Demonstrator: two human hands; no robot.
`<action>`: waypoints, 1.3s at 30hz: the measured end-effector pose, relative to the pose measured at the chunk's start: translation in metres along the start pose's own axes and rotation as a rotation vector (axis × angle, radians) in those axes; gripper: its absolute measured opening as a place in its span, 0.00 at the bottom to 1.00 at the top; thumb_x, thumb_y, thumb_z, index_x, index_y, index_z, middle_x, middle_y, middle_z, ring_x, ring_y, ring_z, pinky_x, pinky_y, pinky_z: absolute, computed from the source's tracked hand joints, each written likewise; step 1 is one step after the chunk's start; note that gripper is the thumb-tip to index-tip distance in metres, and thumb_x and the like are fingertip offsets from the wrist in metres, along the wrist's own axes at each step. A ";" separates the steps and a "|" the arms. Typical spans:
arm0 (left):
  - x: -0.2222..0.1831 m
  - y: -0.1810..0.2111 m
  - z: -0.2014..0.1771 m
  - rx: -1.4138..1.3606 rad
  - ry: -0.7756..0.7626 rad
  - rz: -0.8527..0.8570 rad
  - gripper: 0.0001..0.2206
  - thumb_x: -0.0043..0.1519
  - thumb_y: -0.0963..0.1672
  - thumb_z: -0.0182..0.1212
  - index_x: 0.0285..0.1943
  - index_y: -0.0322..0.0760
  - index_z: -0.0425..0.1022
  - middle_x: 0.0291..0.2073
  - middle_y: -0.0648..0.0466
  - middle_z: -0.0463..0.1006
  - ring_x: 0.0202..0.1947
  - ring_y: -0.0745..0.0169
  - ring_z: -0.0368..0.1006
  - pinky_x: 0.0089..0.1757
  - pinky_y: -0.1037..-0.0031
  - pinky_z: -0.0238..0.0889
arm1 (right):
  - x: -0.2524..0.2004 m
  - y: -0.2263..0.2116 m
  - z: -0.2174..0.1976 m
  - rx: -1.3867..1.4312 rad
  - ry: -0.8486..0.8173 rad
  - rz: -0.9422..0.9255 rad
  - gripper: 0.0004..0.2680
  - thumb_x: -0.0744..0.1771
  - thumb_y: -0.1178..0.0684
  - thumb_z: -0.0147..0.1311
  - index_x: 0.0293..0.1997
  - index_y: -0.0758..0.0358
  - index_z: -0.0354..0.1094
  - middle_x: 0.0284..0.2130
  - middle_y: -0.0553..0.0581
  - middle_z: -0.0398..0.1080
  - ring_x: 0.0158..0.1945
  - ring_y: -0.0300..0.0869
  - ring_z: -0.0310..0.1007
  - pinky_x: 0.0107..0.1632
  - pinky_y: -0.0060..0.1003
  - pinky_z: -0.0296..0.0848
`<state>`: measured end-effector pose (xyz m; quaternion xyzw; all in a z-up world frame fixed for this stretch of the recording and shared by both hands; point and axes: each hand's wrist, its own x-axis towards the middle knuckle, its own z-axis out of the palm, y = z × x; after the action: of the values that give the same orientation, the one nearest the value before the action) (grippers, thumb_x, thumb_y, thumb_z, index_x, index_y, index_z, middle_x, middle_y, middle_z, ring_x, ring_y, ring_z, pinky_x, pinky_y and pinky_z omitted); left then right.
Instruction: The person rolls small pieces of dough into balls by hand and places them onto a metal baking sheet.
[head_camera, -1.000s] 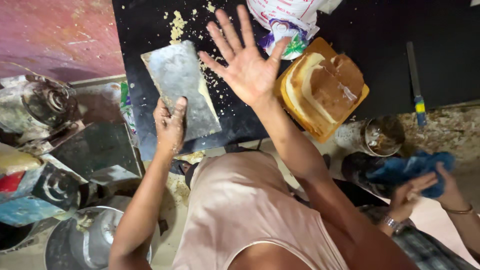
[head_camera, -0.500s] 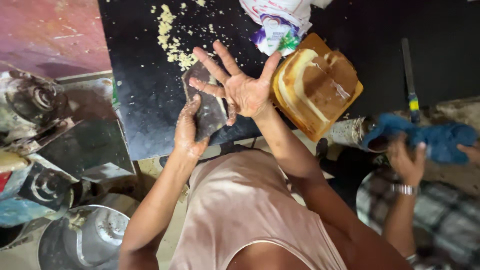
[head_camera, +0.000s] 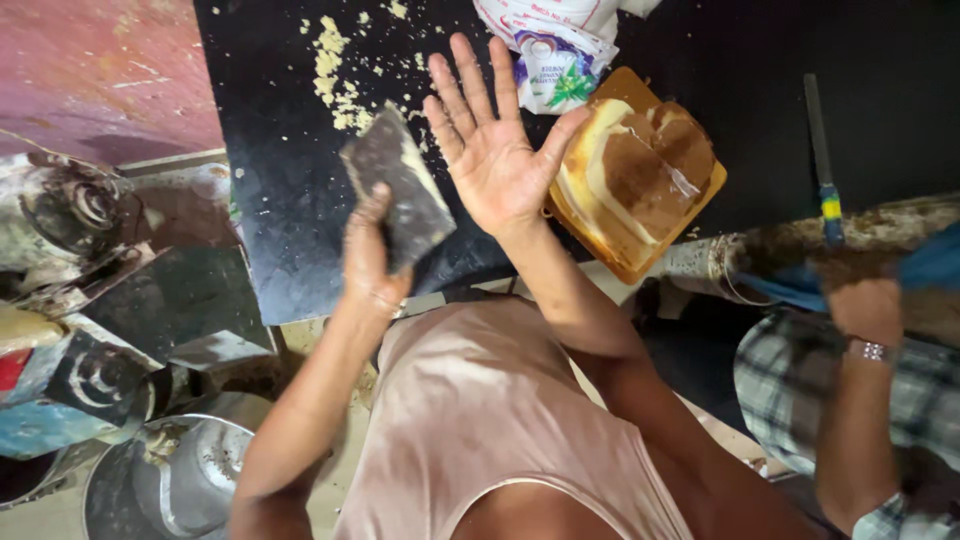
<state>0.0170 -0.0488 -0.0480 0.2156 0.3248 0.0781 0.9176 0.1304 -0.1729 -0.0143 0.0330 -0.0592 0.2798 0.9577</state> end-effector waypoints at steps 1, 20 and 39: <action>0.000 -0.006 0.001 -0.007 0.011 -0.020 0.10 0.65 0.42 0.60 0.54 0.37 0.74 0.44 0.52 0.81 0.43 0.58 0.79 0.50 0.62 0.74 | 0.002 0.005 0.001 -0.034 0.001 -0.026 0.42 0.61 0.14 0.33 0.79 0.51 0.36 0.79 0.59 0.31 0.80 0.57 0.33 0.76 0.55 0.48; 0.019 0.054 -0.031 1.030 -0.059 0.921 0.12 0.74 0.44 0.60 0.58 0.27 0.72 0.45 0.52 0.79 0.43 0.70 0.71 0.46 0.74 0.66 | 0.005 0.011 -0.046 -1.893 -0.098 -0.281 0.08 0.71 0.59 0.58 0.56 0.63 0.75 0.48 0.59 0.77 0.48 0.46 0.77 0.51 0.38 0.77; 0.052 0.082 -0.069 1.252 0.199 1.228 0.13 0.77 0.44 0.58 0.54 0.22 0.71 0.33 0.44 0.75 0.32 0.62 0.66 0.38 0.64 0.63 | -0.013 0.048 -0.132 -2.243 -0.351 -0.097 0.13 0.67 0.60 0.58 0.58 0.61 0.72 0.55 0.61 0.73 0.54 0.52 0.77 0.56 0.43 0.77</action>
<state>0.0142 0.0634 -0.0884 0.8074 0.2130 0.3835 0.3945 0.1065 -0.1269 -0.1448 -0.8021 -0.4084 0.0232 0.4352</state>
